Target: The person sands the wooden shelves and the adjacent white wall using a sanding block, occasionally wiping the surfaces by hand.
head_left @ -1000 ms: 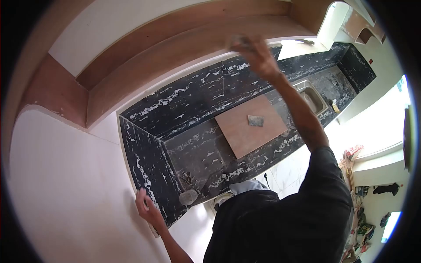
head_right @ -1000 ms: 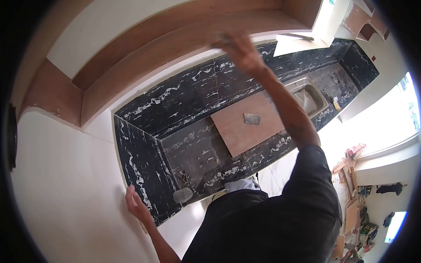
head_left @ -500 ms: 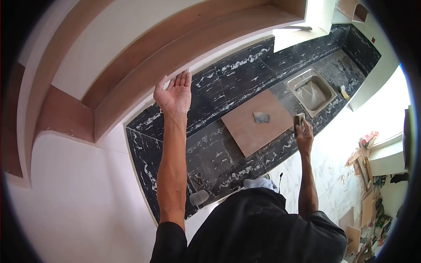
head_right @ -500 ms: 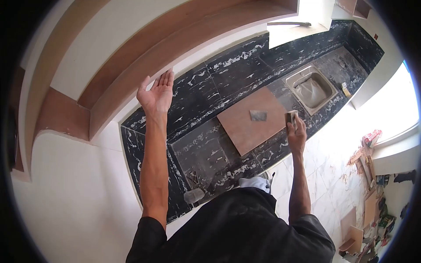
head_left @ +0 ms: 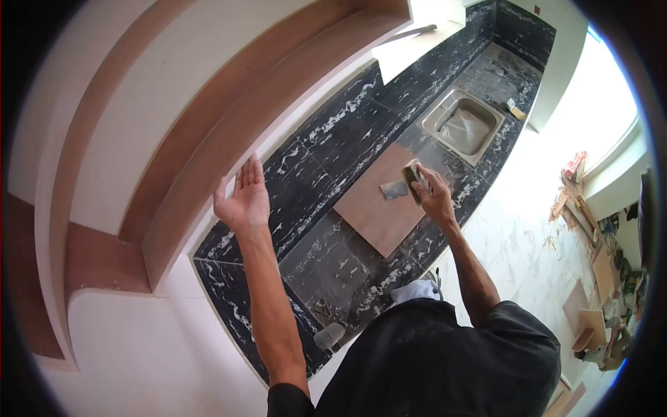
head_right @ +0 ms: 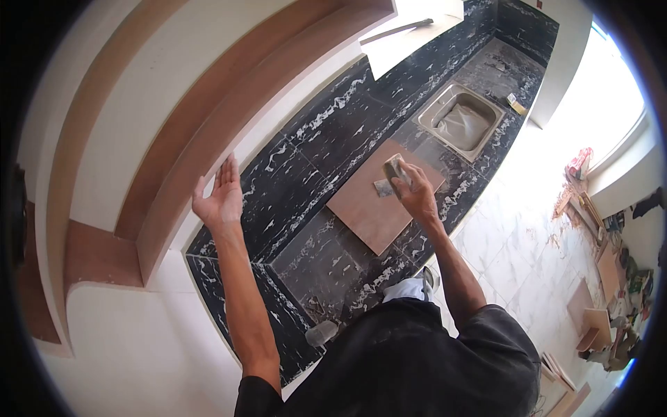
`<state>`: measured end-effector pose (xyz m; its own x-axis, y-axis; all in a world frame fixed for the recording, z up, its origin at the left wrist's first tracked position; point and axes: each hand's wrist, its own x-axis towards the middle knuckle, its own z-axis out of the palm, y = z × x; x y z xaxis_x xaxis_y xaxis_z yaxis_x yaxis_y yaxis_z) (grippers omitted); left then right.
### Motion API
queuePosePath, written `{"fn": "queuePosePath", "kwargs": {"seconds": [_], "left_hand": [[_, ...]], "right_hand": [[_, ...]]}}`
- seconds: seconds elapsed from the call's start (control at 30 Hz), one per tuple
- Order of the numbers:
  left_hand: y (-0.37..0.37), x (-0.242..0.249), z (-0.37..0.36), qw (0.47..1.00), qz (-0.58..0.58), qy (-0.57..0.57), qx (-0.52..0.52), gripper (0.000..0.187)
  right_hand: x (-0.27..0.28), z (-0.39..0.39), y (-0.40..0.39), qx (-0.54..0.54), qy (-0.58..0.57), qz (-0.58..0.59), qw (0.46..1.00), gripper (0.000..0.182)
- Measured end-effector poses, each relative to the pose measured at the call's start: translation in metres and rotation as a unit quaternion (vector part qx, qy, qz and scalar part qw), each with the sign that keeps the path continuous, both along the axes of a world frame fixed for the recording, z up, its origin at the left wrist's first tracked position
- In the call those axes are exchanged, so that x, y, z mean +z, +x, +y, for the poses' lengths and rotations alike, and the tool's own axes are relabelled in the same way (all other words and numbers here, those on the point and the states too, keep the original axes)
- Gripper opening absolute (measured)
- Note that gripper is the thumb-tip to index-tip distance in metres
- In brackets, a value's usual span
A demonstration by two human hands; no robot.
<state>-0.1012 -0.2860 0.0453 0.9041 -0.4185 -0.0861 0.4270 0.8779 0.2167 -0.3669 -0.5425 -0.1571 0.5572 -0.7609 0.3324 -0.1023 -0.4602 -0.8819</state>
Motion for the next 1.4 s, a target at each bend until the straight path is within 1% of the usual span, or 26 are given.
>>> {"fn": "queuePosePath", "kwargs": {"seconds": [0.03, 0.13, 0.37, 0.5, 0.6, 0.63, 0.8, 0.9, 0.97, 1.13, 1.2, 1.3, 1.33, 1.4], "left_hand": [[0.003, -0.002, -0.020, 0.999, -0.002, 0.000, -0.034, 0.077], [0.000, 0.005, -0.094, 0.996, 0.014, 0.018, -0.081, 0.076], [-0.005, 0.012, -0.248, 0.988, 0.026, 0.030, -0.149, 0.075], [-0.009, 0.008, -0.320, 0.982, 0.012, 0.016, -0.186, 0.077], [-0.015, 0.012, -0.370, 0.978, 0.028, 0.018, -0.204, 0.078], [-0.018, 0.012, -0.383, 0.976, 0.017, 0.025, -0.216, 0.077], [-0.024, 0.016, -0.441, 0.971, 0.013, 0.058, -0.233, 0.080], [-0.021, 0.013, -0.456, 0.967, -0.003, 0.067, -0.245, 0.081], [-0.019, 0.009, -0.460, 0.966, -0.008, 0.062, -0.249, 0.082], [-0.014, 0.004, -0.443, 0.966, 0.012, 0.032, -0.257, 0.080], [-0.007, -0.002, -0.422, 0.966, 0.007, 0.016, -0.257, 0.077], [0.002, -0.002, -0.370, 0.970, 0.003, -0.003, -0.243, 0.069], [0.003, 0.000, -0.347, 0.973, -0.013, 0.008, -0.230, 0.062], [0.010, -0.002, -0.300, 0.978, -0.049, 0.044, -0.197, 0.057]], "right_hand": [[0.000, -0.002, -0.004, -0.002, -0.006, -0.001, 1.000, 0.048], [0.003, -0.006, -0.024, -0.016, -0.008, 0.002, 1.000, 0.048], [-0.037, -0.042, -0.110, -0.144, 0.090, 0.025, 0.985, 0.047], [-0.053, -0.062, -0.150, -0.201, 0.101, 0.046, 0.973, 0.048], [-0.061, -0.071, -0.162, -0.222, 0.108, 0.049, 0.968, 0.049], [-0.064, -0.072, -0.160, -0.222, 0.113, 0.048, 0.967, 0.049], [-0.058, -0.077, -0.143, -0.201, 0.116, 0.047, 0.972, 0.048], [-0.049, -0.075, -0.131, -0.186, 0.125, 0.045, 0.974, 0.047], [-0.052, -0.076, -0.125, -0.174, 0.124, 0.042, 0.976, 0.048], [-0.059, -0.081, -0.116, -0.156, 0.130, 0.052, 0.978, 0.048], [-0.060, -0.086, -0.113, -0.149, 0.139, 0.047, 0.978, 0.049], [-0.062, -0.087, -0.102, -0.126, 0.157, 0.037, 0.979, 0.049], [-0.063, -0.088, -0.096, -0.114, 0.161, 0.038, 0.980, 0.049], [-0.067, -0.089, -0.081, -0.084, 0.150, 0.049, 0.984, 0.050]]}}
